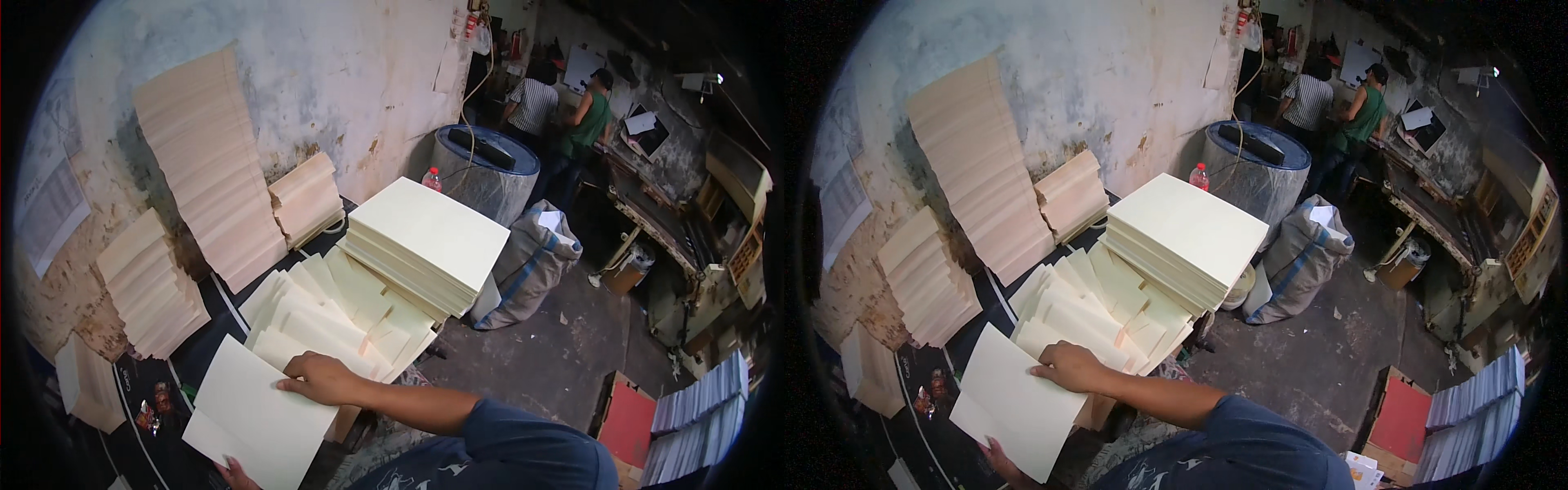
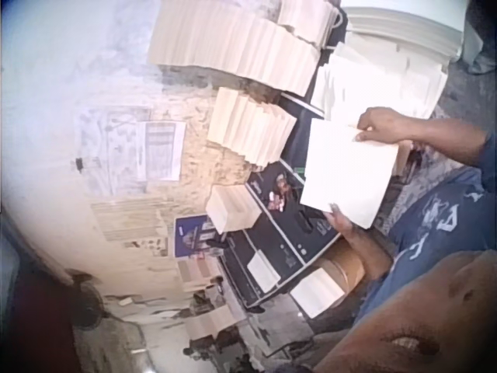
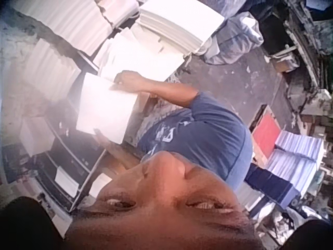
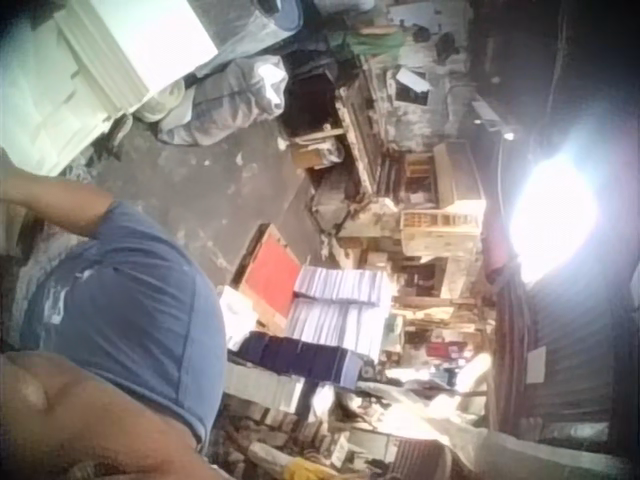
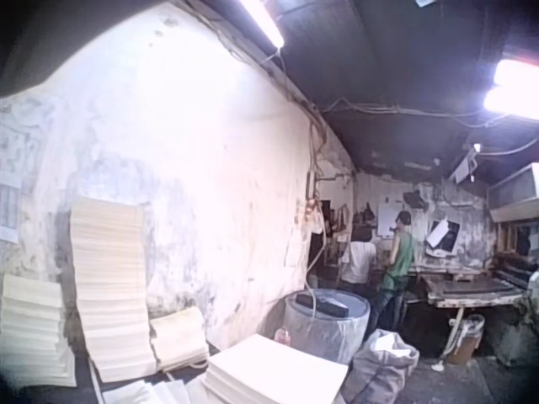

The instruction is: The person picks up a stack of paper sheets, folds the stack in half by hand, and then separates the individual sheets one by one.

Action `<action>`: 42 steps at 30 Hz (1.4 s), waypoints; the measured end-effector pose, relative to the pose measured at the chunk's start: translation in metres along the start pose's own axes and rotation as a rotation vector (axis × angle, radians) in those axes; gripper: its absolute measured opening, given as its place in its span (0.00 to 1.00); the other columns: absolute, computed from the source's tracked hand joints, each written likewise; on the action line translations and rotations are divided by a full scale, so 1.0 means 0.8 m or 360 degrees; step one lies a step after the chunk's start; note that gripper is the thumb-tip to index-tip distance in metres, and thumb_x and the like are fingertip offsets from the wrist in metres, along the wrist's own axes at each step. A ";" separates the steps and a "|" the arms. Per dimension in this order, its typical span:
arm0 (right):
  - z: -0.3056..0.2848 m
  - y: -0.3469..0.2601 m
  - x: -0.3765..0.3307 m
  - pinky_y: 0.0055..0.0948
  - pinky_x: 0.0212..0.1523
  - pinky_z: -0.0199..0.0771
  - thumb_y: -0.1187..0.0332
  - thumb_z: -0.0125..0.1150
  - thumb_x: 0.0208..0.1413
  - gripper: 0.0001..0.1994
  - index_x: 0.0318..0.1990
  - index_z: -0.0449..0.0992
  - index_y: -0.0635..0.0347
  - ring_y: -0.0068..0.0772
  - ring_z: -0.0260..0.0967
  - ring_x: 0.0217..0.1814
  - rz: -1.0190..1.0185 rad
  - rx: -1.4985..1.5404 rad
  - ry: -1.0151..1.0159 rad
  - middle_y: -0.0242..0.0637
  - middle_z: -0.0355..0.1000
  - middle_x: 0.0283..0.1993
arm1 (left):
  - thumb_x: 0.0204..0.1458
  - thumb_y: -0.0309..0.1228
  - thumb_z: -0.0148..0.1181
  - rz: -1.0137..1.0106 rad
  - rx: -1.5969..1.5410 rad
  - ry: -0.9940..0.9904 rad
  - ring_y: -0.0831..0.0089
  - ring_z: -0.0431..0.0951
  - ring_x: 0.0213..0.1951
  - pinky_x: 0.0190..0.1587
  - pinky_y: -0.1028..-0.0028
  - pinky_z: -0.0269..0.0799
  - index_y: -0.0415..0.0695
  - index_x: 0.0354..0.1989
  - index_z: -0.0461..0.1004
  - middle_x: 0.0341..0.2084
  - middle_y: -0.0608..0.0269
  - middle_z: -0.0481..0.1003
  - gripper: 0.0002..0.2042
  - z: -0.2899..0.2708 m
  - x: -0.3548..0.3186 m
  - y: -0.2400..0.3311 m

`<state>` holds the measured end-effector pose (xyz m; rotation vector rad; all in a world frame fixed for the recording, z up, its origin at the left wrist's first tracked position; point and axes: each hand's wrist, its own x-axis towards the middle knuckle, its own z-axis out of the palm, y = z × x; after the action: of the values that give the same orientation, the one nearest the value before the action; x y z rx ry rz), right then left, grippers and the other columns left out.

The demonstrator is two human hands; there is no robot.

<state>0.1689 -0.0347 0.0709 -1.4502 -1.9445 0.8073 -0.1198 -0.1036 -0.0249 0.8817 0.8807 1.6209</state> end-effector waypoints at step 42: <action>-0.030 0.036 0.027 0.39 0.33 0.71 0.58 0.62 0.57 0.17 0.34 0.77 0.68 0.39 0.71 0.30 0.0239 -0.0222 0.0004 0.47 0.73 0.27 | 0.62 0.30 0.50 0.0059 -0.0288 0.0211 0.62 0.74 0.53 0.55 0.61 0.72 0.41 0.64 0.57 0.54 0.52 0.70 0.22 -0.020 -0.031 0.031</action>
<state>0.1990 -0.0041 0.0668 -1.6955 -1.9407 0.7468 -0.1400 -0.1345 -0.0131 0.6746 0.7973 1.7765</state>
